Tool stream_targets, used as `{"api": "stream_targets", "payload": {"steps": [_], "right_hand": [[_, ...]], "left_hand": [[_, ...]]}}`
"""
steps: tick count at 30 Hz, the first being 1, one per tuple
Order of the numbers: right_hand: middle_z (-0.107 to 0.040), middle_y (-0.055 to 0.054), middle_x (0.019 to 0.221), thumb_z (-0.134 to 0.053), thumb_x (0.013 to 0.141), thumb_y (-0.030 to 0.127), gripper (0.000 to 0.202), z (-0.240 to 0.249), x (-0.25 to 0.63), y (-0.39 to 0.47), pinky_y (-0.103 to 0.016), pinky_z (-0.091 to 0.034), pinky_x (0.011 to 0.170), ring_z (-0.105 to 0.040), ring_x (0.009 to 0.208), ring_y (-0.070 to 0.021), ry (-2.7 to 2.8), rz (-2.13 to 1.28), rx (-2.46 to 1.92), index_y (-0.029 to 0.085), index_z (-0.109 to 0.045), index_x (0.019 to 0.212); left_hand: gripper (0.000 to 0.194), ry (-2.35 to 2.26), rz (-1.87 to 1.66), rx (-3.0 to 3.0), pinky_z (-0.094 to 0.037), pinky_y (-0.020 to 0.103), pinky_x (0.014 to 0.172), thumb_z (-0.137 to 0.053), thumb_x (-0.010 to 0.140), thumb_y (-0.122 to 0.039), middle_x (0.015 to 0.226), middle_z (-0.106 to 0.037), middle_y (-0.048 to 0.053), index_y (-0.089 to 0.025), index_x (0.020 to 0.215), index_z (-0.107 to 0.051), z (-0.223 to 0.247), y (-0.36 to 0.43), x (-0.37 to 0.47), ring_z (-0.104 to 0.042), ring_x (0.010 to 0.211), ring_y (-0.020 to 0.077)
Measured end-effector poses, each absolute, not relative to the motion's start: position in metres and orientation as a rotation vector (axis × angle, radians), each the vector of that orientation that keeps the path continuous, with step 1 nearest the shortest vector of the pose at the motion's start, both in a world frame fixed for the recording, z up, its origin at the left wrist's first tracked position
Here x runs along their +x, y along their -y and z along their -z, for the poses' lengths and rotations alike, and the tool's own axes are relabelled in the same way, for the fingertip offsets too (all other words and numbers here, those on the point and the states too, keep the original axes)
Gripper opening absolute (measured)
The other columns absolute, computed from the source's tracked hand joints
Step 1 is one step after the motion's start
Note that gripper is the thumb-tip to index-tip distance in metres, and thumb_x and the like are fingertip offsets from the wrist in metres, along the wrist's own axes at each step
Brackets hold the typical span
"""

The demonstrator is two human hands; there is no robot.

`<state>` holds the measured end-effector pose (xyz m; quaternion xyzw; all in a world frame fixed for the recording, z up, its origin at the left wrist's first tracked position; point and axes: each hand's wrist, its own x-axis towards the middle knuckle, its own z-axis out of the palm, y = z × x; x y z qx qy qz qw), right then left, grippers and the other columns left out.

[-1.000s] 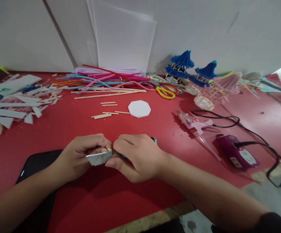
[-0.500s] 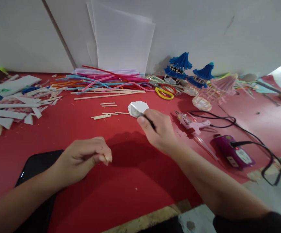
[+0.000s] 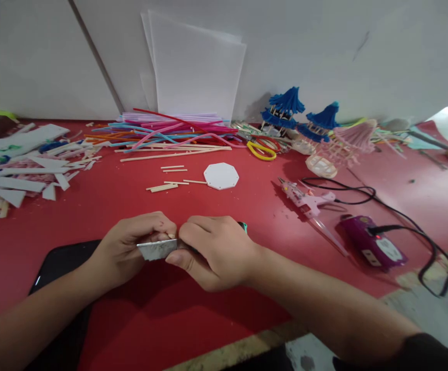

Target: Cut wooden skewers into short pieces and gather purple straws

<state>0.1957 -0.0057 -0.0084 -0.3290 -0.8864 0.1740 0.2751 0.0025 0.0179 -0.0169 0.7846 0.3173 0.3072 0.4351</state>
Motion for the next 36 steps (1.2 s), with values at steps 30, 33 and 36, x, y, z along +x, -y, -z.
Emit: {"api": "stream_targets", "payload": {"steps": [30, 33, 36], "right_hand": [[-0.042, 0.002, 0.063, -0.034, 0.091, 0.039, 0.029, 0.0095, 0.1970, 0.0048, -0.025, -0.026, 0.049, -0.032, 0.055, -0.0102, 2.420, -0.466, -0.922, 0.019, -0.040, 0.071], [-0.042, 0.001, 0.063, -0.033, 0.091, 0.039, 0.029, 0.0088, 0.1972, 0.0047, -0.025, -0.026, 0.049, -0.032, 0.055, -0.0102, 2.424, -0.473, -0.914, 0.019, -0.040, 0.071], [-0.042, 0.001, 0.063, -0.032, 0.091, 0.039, 0.030, 0.0084, 0.1971, 0.0047, -0.025, -0.026, 0.049, -0.032, 0.055, -0.0103, 2.427, -0.471, -0.918, 0.019, -0.040, 0.071]], "left_hand": [[0.014, -0.724, -0.772, 2.132, -0.038, 0.020, 0.061, -0.050, 0.085, -0.012, 0.069, -0.059, -0.002, -0.018, 0.075, -0.057, 0.0160, -0.0204, 0.0035, -0.051, 0.064, 0.0092], [0.014, -0.712, -0.782, 2.135, -0.038, 0.019, 0.063, -0.051, 0.084, -0.010, 0.069, -0.058, -0.003, -0.018, 0.074, -0.056, 0.0146, -0.0201, 0.0039, -0.050, 0.064, 0.0080], [0.015, -0.709, -0.782, 2.134, -0.038, 0.019, 0.063, -0.051, 0.083, -0.009, 0.068, -0.058, -0.004, -0.018, 0.072, -0.055, 0.0136, -0.0199, 0.0036, -0.050, 0.063, 0.0077]]}}
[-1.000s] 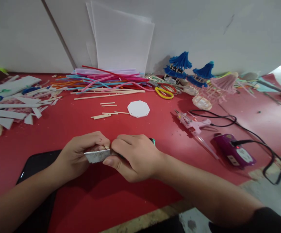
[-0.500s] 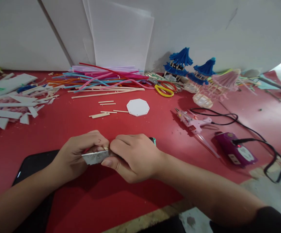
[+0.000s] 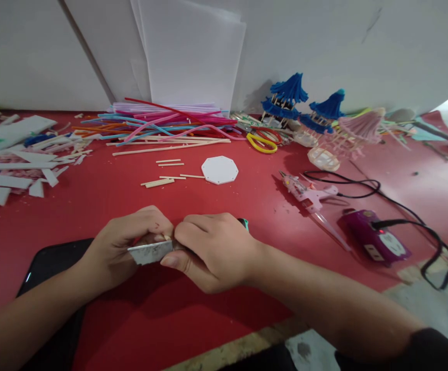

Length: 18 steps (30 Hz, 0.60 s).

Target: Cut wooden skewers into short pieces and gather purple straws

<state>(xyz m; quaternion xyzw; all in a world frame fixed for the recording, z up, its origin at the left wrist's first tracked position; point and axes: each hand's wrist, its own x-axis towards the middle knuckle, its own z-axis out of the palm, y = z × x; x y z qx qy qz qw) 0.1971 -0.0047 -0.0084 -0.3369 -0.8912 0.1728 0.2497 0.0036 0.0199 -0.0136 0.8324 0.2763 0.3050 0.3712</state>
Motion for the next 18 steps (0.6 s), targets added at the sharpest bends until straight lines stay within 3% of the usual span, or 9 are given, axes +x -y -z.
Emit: {"api": "stream_targets", "payload": {"steps": [11, 18], "right_hand": [[-0.041, 0.002, 0.064, -0.033, 0.091, 0.039, 0.029, 0.0072, 0.1974, 0.0034, -0.024, -0.027, 0.049, -0.033, 0.055, -0.0101, 2.420, -0.518, -0.934, 0.019, -0.042, 0.072], [-0.039, 0.002, 0.063, -0.036, 0.090, 0.041, 0.030, 0.0067, 0.1978, 0.0023, -0.025, -0.025, 0.049, -0.031, 0.055, -0.0099, 2.398, -0.490, -0.931, 0.019, -0.040, 0.070]], "left_hand": [[0.010, -0.737, -0.738, 2.133, -0.038, 0.021, 0.060, -0.049, 0.084, -0.013, 0.071, -0.057, -0.001, -0.019, 0.080, -0.057, 0.0175, -0.0186, 0.0005, -0.050, 0.064, 0.0104], [0.016, -0.754, -0.745, 2.109, -0.037, 0.020, 0.058, -0.048, 0.085, -0.012, 0.065, -0.056, -0.002, -0.018, 0.073, -0.056, 0.0126, -0.0186, 0.0039, -0.049, 0.062, 0.0097]]}}
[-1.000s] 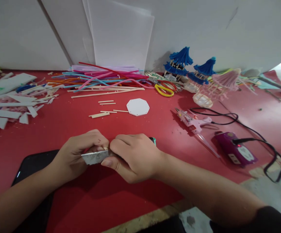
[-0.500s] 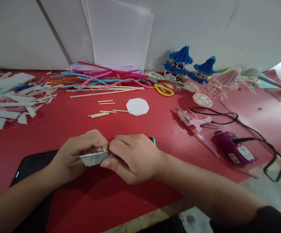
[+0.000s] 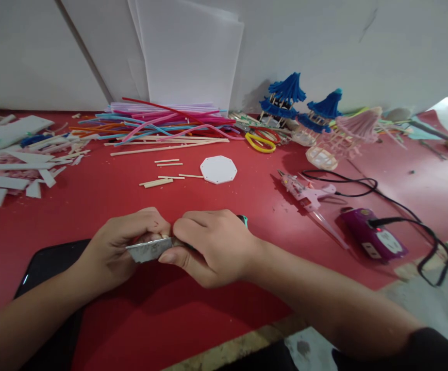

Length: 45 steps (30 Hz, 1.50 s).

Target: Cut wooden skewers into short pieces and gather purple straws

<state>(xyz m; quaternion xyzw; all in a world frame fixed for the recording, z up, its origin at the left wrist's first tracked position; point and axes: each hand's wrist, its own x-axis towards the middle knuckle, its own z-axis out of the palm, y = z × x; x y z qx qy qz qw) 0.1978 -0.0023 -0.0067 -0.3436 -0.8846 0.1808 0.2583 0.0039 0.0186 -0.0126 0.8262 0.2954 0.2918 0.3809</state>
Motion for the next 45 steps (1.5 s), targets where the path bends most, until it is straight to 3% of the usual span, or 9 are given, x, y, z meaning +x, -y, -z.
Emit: {"api": "stream_targets", "payload": {"steps": [23, 29, 34, 41, 45], "right_hand": [[-0.038, 0.003, 0.061, -0.036, 0.090, 0.040, 0.032, 0.003, 0.199, 0.002, -0.024, -0.022, 0.050, -0.030, 0.054, -0.0097, 2.419, -0.436, -0.950, 0.019, -0.040, 0.067], [-0.041, 0.003, 0.060, -0.037, 0.091, 0.038, 0.030, 0.005, 0.216, -0.011, -0.023, -0.024, 0.050, -0.035, 0.054, -0.0090, 2.305, -0.355, -1.059, 0.019, -0.041, 0.068], [-0.039, 0.004, 0.057, -0.038, 0.092, 0.035, 0.030, 0.008, 0.235, -0.024, -0.024, -0.025, 0.051, -0.036, 0.052, -0.0090, 2.078, -0.171, -1.251, 0.020, -0.038, 0.066], [-0.059, -0.004, 0.076, -0.039, 0.091, 0.041, 0.025, 0.014, 0.225, -0.025, -0.026, -0.033, 0.058, -0.053, 0.067, -0.0155, 2.117, -0.199, -1.496, 0.018, -0.048, 0.085], [-0.063, -0.009, 0.091, -0.048, 0.086, 0.041, 0.029, 0.021, 0.225, -0.030, -0.030, -0.039, 0.065, -0.058, 0.080, -0.0217, 2.116, -0.179, -1.671, 0.016, -0.050, 0.101]], "left_hand": [[0.021, -0.783, -0.738, 2.093, -0.040, 0.020, 0.058, -0.043, 0.080, -0.004, 0.066, -0.057, -0.001, -0.018, 0.071, -0.056, 0.013, -0.020, 0.001, -0.051, 0.061, 0.0094], [0.023, -0.674, -0.798, 2.113, -0.042, 0.020, 0.061, -0.042, 0.080, -0.001, 0.068, -0.058, 0.000, -0.018, 0.073, -0.056, 0.011, -0.017, 0.001, -0.053, 0.065, 0.0100], [0.020, -0.749, -0.809, 2.015, -0.045, 0.022, 0.064, -0.043, 0.087, -0.011, 0.070, -0.061, 0.002, -0.017, 0.074, -0.057, 0.014, -0.017, 0.001, -0.056, 0.065, 0.0103], [0.016, -0.839, -0.826, 1.837, -0.047, 0.023, 0.066, -0.043, 0.091, -0.022, 0.076, -0.065, 0.003, -0.017, 0.094, -0.058, 0.018, -0.017, 0.000, -0.059, 0.069, 0.0110], [0.015, -0.805, -0.845, 1.725, -0.048, 0.023, 0.066, -0.043, 0.091, -0.022, 0.078, -0.067, 0.003, -0.018, 0.100, -0.054, 0.017, -0.017, 0.002, -0.059, 0.068, 0.0101]]}}
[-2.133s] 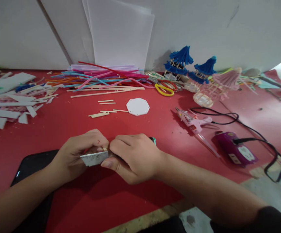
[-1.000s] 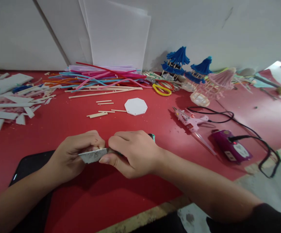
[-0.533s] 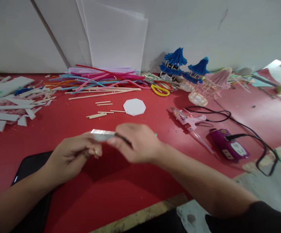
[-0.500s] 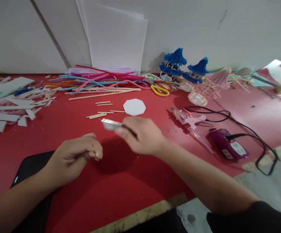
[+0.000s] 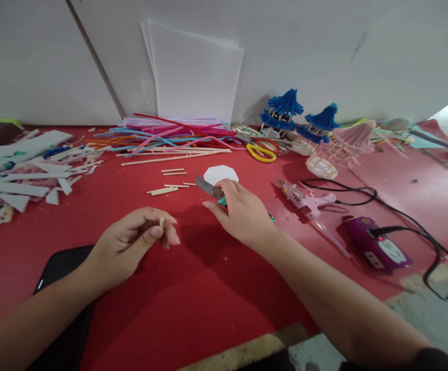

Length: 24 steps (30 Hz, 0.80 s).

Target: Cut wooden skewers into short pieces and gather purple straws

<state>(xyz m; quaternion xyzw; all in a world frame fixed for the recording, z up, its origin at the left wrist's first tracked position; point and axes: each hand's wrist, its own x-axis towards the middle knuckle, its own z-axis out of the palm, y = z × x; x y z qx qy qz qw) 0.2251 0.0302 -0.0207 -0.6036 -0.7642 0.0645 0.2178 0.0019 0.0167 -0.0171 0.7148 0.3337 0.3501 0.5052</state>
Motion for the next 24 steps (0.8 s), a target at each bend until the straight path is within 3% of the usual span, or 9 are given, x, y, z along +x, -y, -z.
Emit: {"api": "stream_targets", "payload": {"steps": [4, 8, 13, 17, 24], "right_hand": [[-0.062, -0.013, 0.107, -0.048, 0.086, 0.036, 0.036, 0.027, 0.231, -0.036, -0.034, -0.043, 0.072, -0.059, 0.092, -0.0251, 2.164, -0.141, -1.744, 0.014, -0.049, 0.115], [-0.063, -0.014, 0.109, -0.044, 0.088, 0.037, 0.042, 0.031, 0.237, -0.042, -0.036, -0.044, 0.078, -0.059, 0.097, -0.0266, 2.260, -0.187, -1.817, 0.015, -0.048, 0.124], [-0.065, -0.014, 0.105, -0.040, 0.089, 0.043, 0.042, 0.036, 0.244, -0.049, -0.038, -0.045, 0.076, -0.060, 0.095, -0.0279, 2.238, -0.134, -1.935, 0.016, -0.053, 0.119], [-0.063, -0.016, 0.105, -0.042, 0.087, 0.041, 0.043, 0.035, 0.244, -0.048, -0.038, -0.044, 0.073, -0.060, 0.093, -0.0290, 2.167, -0.075, -2.008, 0.013, -0.047, 0.119], [-0.062, -0.009, 0.094, -0.046, 0.086, 0.026, 0.013, 0.022, 0.227, -0.033, -0.031, -0.042, 0.073, -0.057, 0.085, -0.0212, 2.365, -0.173, -1.736, 0.017, -0.051, 0.095]], "left_hand": [[0.018, -0.750, -0.897, 1.618, -0.050, 0.024, 0.063, -0.044, 0.090, -0.019, 0.076, -0.067, 0.002, -0.018, 0.107, -0.048, 0.018, -0.017, 0.004, -0.060, 0.062, 0.0096], [0.011, -0.739, -0.886, 1.611, -0.049, 0.023, 0.057, -0.044, 0.090, -0.019, 0.077, -0.067, 0.002, -0.018, 0.100, -0.049, 0.019, -0.016, 0.004, -0.058, 0.053, 0.0080], [0.005, -0.752, -0.888, 1.565, -0.051, 0.026, 0.062, -0.045, 0.089, -0.017, 0.080, -0.066, 0.001, -0.018, 0.094, -0.046, 0.019, -0.016, 0.003, -0.063, 0.059, 0.0094], [0.003, -0.873, -0.847, 1.575, -0.051, 0.025, 0.064, -0.050, 0.087, -0.019, 0.080, -0.067, 0.002, -0.018, 0.086, -0.047, 0.021, -0.019, 0.004, -0.065, 0.071, 0.0120], [0.008, -1.080, -0.813, 1.664, -0.050, 0.026, 0.073, -0.054, 0.084, -0.027, 0.085, -0.069, 0.001, -0.021, 0.084, -0.049, 0.027, -0.022, 0.005, -0.066, 0.083, 0.0143]]}}
